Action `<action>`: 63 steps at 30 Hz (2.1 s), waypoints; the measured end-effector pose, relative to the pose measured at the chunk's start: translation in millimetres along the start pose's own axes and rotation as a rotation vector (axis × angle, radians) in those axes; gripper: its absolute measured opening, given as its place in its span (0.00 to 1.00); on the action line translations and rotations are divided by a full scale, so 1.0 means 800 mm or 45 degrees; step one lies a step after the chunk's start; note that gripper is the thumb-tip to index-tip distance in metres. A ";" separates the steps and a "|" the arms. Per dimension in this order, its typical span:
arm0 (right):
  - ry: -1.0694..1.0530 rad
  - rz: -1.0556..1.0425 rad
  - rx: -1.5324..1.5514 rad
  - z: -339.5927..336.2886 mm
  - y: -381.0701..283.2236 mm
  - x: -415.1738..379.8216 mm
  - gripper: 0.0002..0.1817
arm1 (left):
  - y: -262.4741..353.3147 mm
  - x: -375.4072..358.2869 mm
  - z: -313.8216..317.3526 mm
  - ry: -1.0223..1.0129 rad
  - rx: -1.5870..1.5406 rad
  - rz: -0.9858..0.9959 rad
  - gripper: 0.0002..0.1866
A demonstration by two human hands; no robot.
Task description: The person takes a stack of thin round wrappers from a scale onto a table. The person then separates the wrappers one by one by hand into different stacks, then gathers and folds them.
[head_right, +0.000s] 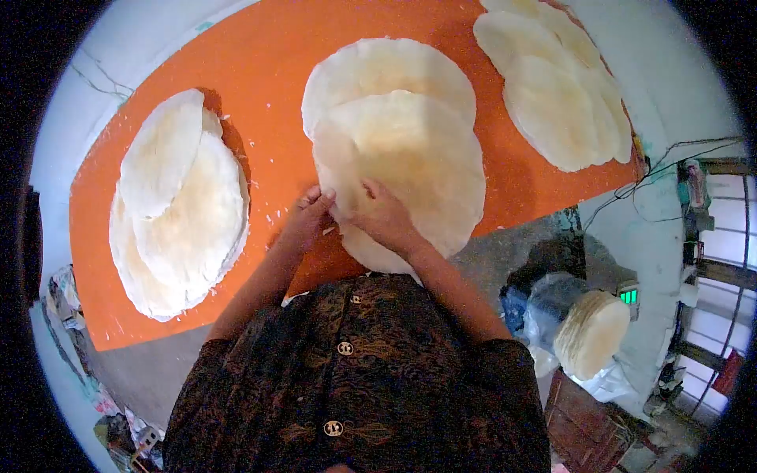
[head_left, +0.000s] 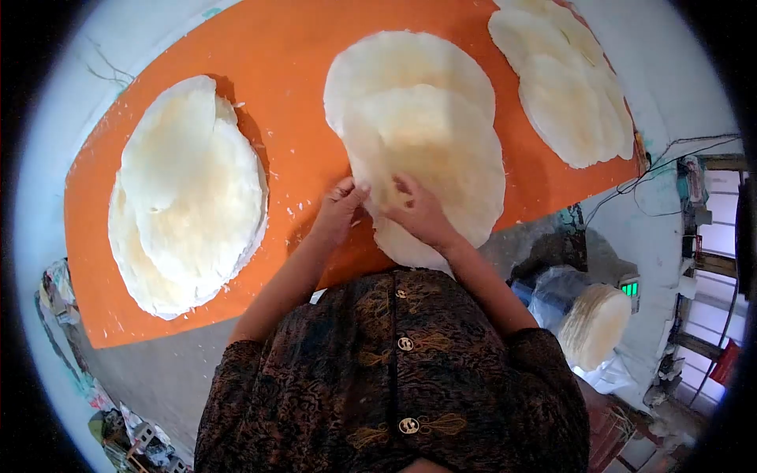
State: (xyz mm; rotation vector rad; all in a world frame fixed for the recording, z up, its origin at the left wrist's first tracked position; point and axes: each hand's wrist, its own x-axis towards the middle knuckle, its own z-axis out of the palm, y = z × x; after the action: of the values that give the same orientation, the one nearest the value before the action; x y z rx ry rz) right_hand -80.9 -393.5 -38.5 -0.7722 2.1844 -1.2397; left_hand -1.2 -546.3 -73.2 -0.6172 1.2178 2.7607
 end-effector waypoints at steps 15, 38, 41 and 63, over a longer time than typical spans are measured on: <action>0.163 -0.045 -0.322 0.044 0.023 0.030 0.19 | -0.032 0.027 -0.021 0.143 0.626 0.402 0.12; 0.936 0.460 1.146 -0.297 0.101 0.035 0.22 | 0.424 -0.168 -0.268 0.631 0.140 0.980 0.08; 0.507 0.243 1.101 -0.291 0.134 0.056 0.21 | 0.386 -0.241 -0.302 1.006 -0.207 1.130 0.10; 0.105 -1.134 -0.592 0.038 -0.447 0.247 0.13 | 0.178 -0.305 -0.390 1.072 -0.499 0.364 0.16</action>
State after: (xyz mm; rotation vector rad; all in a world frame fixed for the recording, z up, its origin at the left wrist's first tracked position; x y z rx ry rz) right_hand -120.6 -698.3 232.5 -2.0705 2.2802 -1.1172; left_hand 296.6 -843.6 -70.2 -1.9207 0.8634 3.0873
